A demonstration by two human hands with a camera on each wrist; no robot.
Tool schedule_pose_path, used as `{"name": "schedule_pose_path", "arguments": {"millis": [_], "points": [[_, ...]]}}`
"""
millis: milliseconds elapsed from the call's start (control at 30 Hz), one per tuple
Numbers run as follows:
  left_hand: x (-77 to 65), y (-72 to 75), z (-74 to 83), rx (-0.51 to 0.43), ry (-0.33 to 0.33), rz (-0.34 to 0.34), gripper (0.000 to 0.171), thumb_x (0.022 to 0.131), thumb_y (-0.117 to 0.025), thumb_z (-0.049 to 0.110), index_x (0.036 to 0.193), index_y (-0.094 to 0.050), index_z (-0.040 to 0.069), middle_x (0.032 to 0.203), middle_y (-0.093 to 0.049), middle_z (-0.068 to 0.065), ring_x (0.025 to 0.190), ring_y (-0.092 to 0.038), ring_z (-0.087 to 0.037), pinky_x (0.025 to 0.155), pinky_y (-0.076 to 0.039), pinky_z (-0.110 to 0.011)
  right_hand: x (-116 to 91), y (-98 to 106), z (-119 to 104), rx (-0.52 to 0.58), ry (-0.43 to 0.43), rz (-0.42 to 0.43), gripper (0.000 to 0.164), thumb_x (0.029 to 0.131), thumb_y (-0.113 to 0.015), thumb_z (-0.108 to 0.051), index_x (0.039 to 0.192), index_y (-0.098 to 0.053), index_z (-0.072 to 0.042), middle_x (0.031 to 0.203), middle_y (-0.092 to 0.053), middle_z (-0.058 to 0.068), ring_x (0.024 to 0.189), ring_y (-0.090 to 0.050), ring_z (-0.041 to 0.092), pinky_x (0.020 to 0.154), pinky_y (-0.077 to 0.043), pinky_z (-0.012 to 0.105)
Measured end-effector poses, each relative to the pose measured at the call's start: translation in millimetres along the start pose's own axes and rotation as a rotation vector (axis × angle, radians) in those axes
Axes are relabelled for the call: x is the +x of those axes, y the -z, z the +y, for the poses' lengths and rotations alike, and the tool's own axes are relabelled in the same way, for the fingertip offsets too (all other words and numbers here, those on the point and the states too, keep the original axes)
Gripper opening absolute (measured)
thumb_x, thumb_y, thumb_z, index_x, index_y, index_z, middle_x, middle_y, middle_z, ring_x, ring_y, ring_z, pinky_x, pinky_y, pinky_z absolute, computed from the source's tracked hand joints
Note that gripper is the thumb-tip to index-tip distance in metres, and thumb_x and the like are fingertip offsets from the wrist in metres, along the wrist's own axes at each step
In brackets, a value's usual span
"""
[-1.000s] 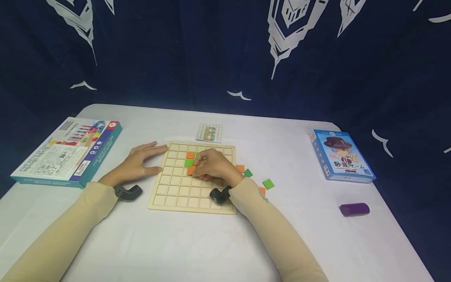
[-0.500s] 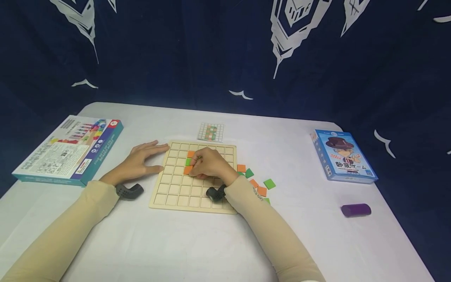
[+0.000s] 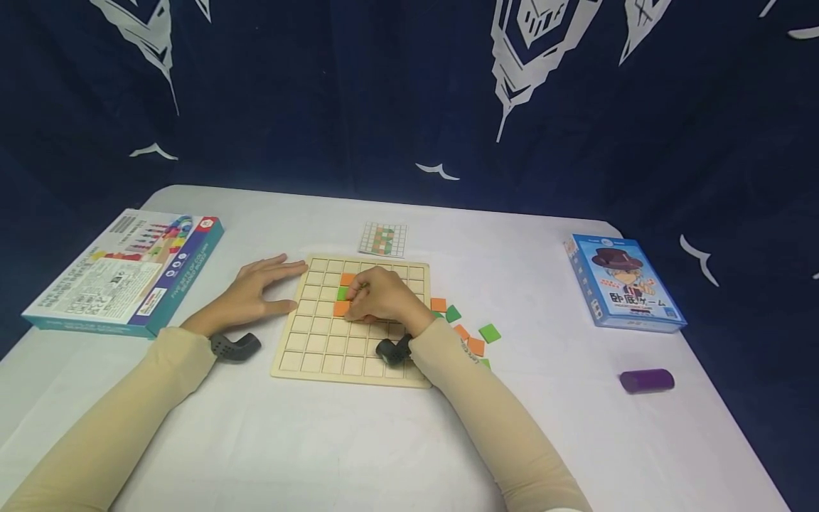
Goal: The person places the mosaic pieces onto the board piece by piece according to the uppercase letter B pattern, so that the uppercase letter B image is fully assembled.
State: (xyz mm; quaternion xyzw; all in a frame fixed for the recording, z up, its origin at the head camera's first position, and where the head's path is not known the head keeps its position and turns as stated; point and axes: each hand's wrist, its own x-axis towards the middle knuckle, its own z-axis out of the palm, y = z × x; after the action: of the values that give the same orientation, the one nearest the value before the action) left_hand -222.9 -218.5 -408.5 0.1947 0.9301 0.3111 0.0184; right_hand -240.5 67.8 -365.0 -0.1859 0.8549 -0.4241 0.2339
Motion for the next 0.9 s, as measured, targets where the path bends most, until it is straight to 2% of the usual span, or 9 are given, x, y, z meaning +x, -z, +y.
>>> {"name": "schedule_pose_path", "arguments": {"millis": [200,433,633,767,900], "points": [[1.2,-0.5,-0.6,-0.005,-0.002,-0.002,0.073,0.093,-0.076,0.025,0.159,-0.053,0.005,0.168,-0.046,-0.014,0.163,-0.023,-0.043,0.131,-0.005,-0.064,-6,5,-1,0.022,0.011,-0.015,0.021,0.088,-0.084,0.001,0.107,-0.075,0.000,0.083,-0.073,0.002,0.065,-0.065,0.011,0.065,-0.060,0.024],[0.6,-0.3,-1.8,0.003,0.006,-0.002,0.072,0.094,-0.077,0.024,0.159,-0.053,0.005,0.168,-0.046,-0.014,0.163,-0.023,-0.043,0.131,-0.004,-0.064,-21,22,6,0.035,0.104,-0.079,0.022,0.099,-0.075,-0.005,0.120,-0.074,0.005,0.090,-0.071,0.006,0.073,-0.069,0.015,0.072,-0.064,0.030],[0.9,-0.4,-0.8,0.015,0.005,0.001,0.071,0.094,-0.077,0.024,0.159,-0.054,0.006,0.167,-0.047,-0.014,0.162,-0.023,-0.044,0.131,-0.006,-0.065,-40,45,23,0.112,0.135,-0.130,0.027,0.104,-0.068,-0.005,0.128,-0.070,0.007,0.093,-0.070,0.009,0.077,-0.069,0.018,0.073,-0.062,0.030],[0.9,-0.6,-0.1,0.013,0.006,0.004,0.071,0.094,-0.077,0.024,0.159,-0.053,0.006,0.167,-0.047,-0.015,0.162,-0.023,-0.044,0.131,-0.006,-0.065,-51,61,38,0.176,0.154,-0.111,0.030,0.105,-0.065,-0.006,0.130,-0.067,0.010,0.096,-0.072,0.016,0.074,-0.067,0.017,0.071,-0.061,0.029],[0.4,-0.5,1.0,0.005,0.004,0.007,0.071,0.094,-0.077,0.023,0.159,-0.053,0.005,0.167,-0.047,-0.015,0.162,-0.023,-0.044,0.131,-0.006,-0.065,-63,76,53,0.236,0.148,-0.083,0.031,0.105,-0.065,-0.006,0.129,-0.066,0.014,0.094,-0.071,0.016,0.071,-0.065,0.016,0.070,-0.059,0.028]]}}
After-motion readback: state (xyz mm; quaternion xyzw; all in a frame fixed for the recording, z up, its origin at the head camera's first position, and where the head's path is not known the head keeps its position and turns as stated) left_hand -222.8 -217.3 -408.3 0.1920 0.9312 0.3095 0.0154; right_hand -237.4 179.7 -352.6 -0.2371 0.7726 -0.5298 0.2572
